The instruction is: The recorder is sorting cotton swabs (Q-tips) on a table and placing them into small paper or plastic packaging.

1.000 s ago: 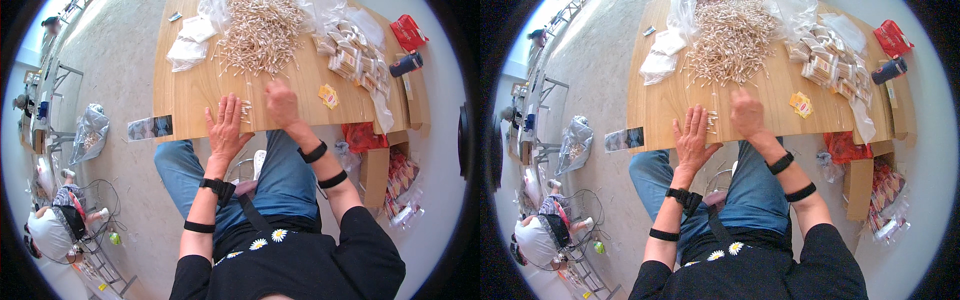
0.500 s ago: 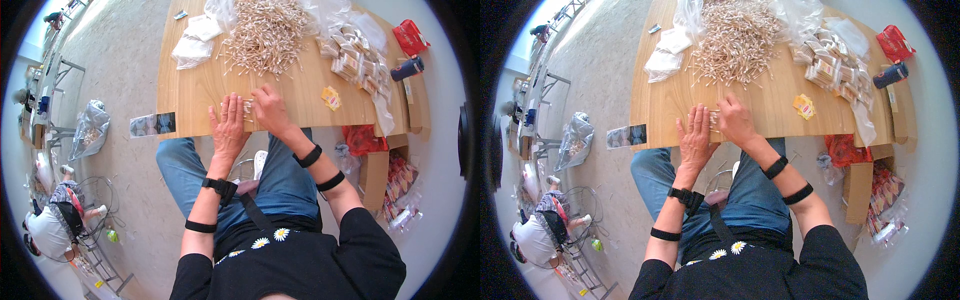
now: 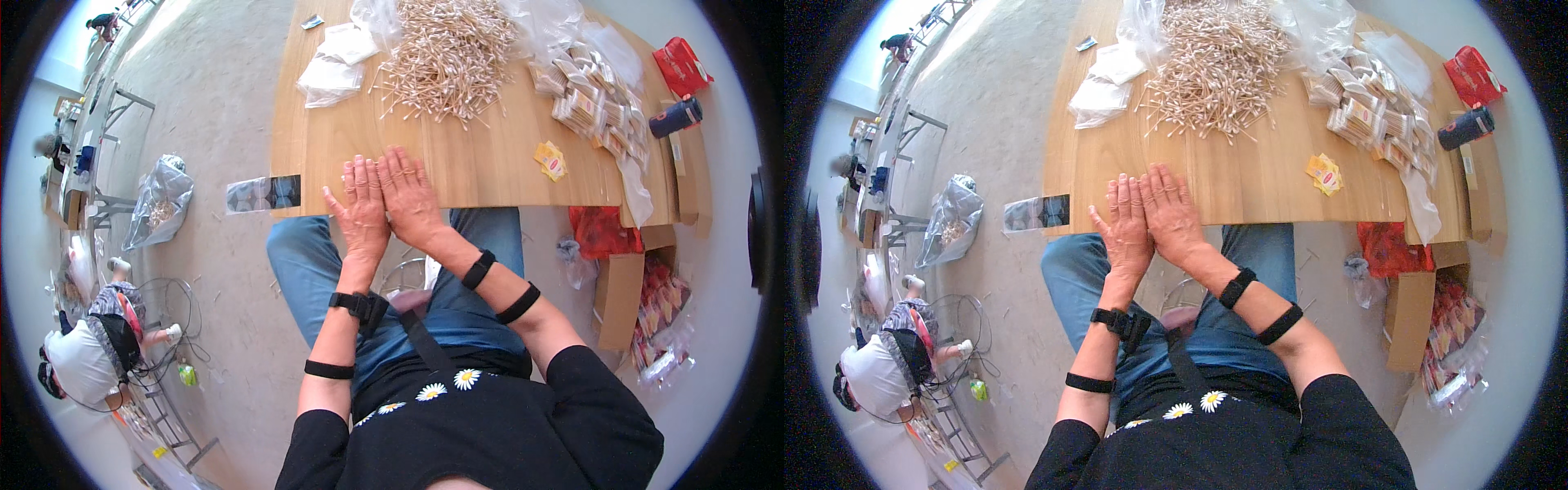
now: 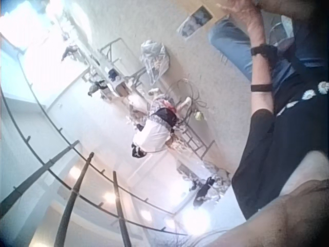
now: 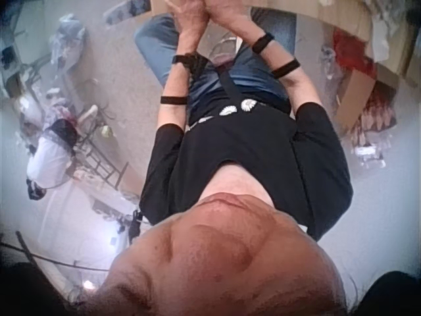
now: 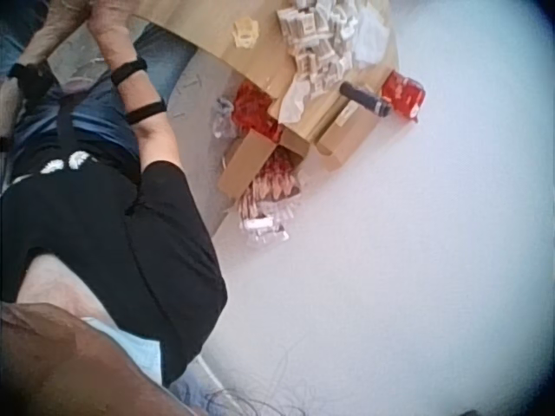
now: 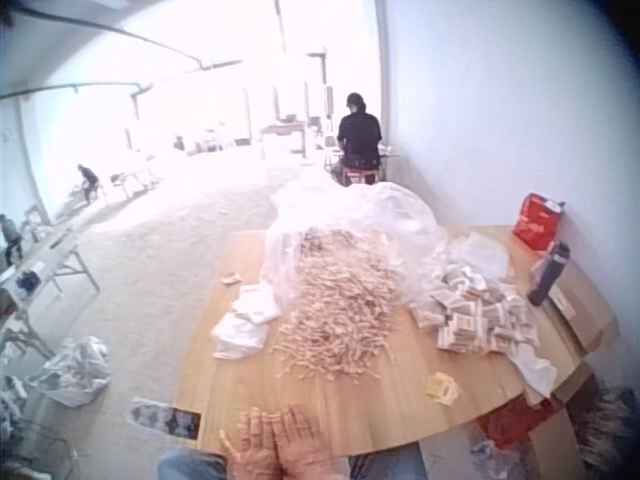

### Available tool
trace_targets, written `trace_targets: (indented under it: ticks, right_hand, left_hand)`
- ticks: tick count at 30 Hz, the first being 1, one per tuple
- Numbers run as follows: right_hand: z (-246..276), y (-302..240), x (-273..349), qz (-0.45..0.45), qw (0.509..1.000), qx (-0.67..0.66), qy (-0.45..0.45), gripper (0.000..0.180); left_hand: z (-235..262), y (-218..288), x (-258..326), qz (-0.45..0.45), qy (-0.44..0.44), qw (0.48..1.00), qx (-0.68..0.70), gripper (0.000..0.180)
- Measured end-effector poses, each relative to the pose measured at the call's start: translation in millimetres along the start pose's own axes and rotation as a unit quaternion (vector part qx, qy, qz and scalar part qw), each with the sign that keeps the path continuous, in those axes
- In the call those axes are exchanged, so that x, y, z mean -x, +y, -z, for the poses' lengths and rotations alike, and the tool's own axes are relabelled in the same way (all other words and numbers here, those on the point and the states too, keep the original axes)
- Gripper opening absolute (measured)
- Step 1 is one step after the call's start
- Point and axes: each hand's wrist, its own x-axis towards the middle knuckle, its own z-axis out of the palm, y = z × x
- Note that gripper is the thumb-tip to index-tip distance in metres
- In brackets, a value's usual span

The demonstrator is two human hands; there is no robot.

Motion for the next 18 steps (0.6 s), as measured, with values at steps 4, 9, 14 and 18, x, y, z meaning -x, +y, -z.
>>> trace_targets:
  ticks: [4, 9, 14, 18]
  right_hand:
    - [-20, -4, -6, 0.035, 0.992, 0.083, 0.088, 0.099]
    - [-9, -6, -3, 0.021, 0.996, 0.082, 0.036, 0.098]
    - [-4, -13, -6, 0.014, 0.996, 0.084, 0.026, 0.1]
    - [-8, -26, -16, 0.017, 0.999, 0.046, 0.013, 0.08]
  left_hand:
    - [4, -13, 0, -0.04, 0.02, 0.995, 0.088, 0.094]
    - [28, -43, -2, -0.007, -0.033, 0.984, 0.174, 0.12]
    - [24, -55, 0, -0.015, -0.047, 0.988, 0.149, 0.123]
    - [18, -51, 1, -0.005, -0.045, 0.988, 0.146, 0.116]
